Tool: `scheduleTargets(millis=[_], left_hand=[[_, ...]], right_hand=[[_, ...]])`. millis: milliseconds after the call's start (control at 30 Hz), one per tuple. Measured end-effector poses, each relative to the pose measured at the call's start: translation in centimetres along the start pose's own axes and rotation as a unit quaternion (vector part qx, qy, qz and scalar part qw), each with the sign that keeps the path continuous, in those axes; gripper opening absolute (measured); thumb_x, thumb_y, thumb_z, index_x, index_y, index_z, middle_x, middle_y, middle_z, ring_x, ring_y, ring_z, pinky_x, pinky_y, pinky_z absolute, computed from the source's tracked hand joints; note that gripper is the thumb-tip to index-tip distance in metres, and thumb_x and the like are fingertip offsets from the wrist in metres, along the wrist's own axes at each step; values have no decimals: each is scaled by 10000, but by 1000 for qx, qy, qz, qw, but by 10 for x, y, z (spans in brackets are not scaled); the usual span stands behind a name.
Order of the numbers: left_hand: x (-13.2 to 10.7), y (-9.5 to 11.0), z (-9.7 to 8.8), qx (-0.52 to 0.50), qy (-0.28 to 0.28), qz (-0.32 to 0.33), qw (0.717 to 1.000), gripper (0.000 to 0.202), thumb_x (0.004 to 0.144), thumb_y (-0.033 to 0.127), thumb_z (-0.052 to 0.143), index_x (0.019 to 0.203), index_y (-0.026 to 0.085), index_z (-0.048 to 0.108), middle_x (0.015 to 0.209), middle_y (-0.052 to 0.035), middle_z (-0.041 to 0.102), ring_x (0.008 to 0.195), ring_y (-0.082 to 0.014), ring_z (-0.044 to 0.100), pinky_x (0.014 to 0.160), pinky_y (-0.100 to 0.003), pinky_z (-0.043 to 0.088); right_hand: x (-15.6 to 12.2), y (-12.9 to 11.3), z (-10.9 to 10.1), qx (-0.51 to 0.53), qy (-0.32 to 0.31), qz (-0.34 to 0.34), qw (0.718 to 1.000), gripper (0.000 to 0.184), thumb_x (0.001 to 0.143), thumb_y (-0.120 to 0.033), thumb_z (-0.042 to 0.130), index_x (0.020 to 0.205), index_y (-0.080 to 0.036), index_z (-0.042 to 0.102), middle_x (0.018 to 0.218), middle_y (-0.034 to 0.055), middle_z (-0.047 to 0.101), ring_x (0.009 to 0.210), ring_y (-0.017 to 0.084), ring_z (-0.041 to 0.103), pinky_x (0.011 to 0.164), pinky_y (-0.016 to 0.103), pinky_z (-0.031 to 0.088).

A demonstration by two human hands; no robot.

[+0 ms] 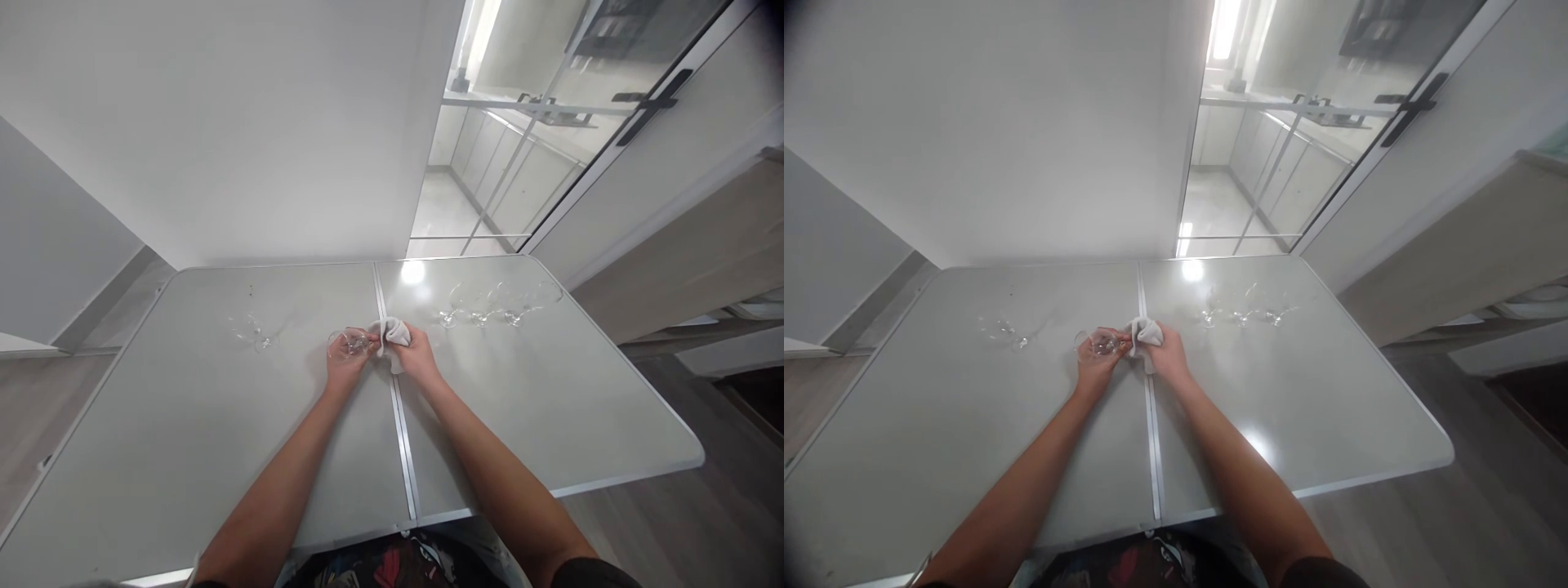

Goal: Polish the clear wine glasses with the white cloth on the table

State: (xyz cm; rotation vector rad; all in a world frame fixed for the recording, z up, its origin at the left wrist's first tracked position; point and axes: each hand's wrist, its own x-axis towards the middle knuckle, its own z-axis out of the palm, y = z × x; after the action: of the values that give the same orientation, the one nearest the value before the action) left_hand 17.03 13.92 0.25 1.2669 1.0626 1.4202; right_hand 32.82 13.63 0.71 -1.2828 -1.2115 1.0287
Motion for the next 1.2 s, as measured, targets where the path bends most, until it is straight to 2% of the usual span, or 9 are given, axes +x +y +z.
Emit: scheduleTargets(millis=[100, 233, 467, 567, 733, 833, 967, 1033, 1200], left_hand=[[-1, -1, -2, 25, -20, -1, 999, 251, 741, 400, 837, 847, 206, 718, 895, -58, 753, 845, -199, 733, 773, -318, 599], [-3, 0, -1, 32, -54, 18, 998, 213, 751, 361, 834, 853, 202, 735, 894, -58, 753, 845, -209, 735, 766, -327, 598], [3, -5, 1, 3, 41, -4, 999, 299, 726, 359, 854, 889, 200, 660, 922, -55, 759, 912, -227, 746, 889, -385, 590], [9, -5, -1, 39, 37, -7, 999, 272, 762, 371, 822, 898, 201, 660, 950, -65, 760, 919, -218, 730, 869, -358, 575], [12, -2, -1, 71, 4, 12, 997, 242, 806, 409, 777, 900, 208, 680, 973, -75, 760, 882, -212, 708, 793, -326, 558], [10, -1, -1, 67, -6, 9, 998, 253, 809, 422, 774, 906, 217, 663, 1006, -72, 760, 905, -213, 707, 790, -320, 550], [9, -2, -1, 56, -13, -1, 998, 264, 827, 429, 757, 948, 218, 654, 1067, -76, 752, 939, -202, 706, 831, -316, 542], [9, -4, 0, 50, -14, -6, 999, 293, 819, 438, 763, 982, 219, 658, 1087, -78, 745, 951, -202, 703, 847, -317, 541], [11, -9, -1, -1, -16, -22, 1000, 378, 779, 487, 787, 1003, 214, 653, 1127, -100, 728, 958, -211, 704, 843, -330, 566]], right_hand=[[-1, 5, 5, 0, -28, 5, 1000, 214, 710, -238, 619, 880, -163, 724, 790, 19, 689, 730, 177, 593, 663, 267, 471], [-1, 3, 1, -30, -4, -5, 1000, 224, 682, -194, 601, 867, -160, 722, 765, 13, 673, 714, 173, 579, 651, 264, 459], [4, -10, -9, -2, 25, -36, 999, 239, 764, -292, 635, 973, -187, 686, 823, -7, 634, 755, 163, 560, 715, 262, 455], [5, -15, -10, -12, 19, -66, 998, 180, 737, -303, 689, 875, -201, 634, 826, -10, 581, 742, 155, 532, 706, 259, 451], [-5, -27, -8, -43, -3, -138, 990, 124, 765, -301, 700, 758, -207, 619, 1049, 58, 615, 905, 197, 600, 831, 301, 489], [-9, -28, -7, -21, 6, -151, 988, 63, 773, -231, 638, 834, -219, 627, 983, 45, 652, 889, 205, 619, 815, 313, 491], [-8, -24, -7, -41, -54, -124, 990, 454, 682, -178, 635, 1132, -234, 622, 859, -15, 611, 717, 160, 559, 685, 270, 456], [-8, -23, -5, -60, -98, -121, 986, 538, 700, -193, 633, 1236, -238, 607, 889, -13, 629, 714, 154, 554, 682, 263, 451], [-6, -17, -2, -156, -64, -138, 976, 325, 784, -258, 672, 1107, -220, 699, 971, 27, 666, 839, 184, 626, 772, 280, 467]])
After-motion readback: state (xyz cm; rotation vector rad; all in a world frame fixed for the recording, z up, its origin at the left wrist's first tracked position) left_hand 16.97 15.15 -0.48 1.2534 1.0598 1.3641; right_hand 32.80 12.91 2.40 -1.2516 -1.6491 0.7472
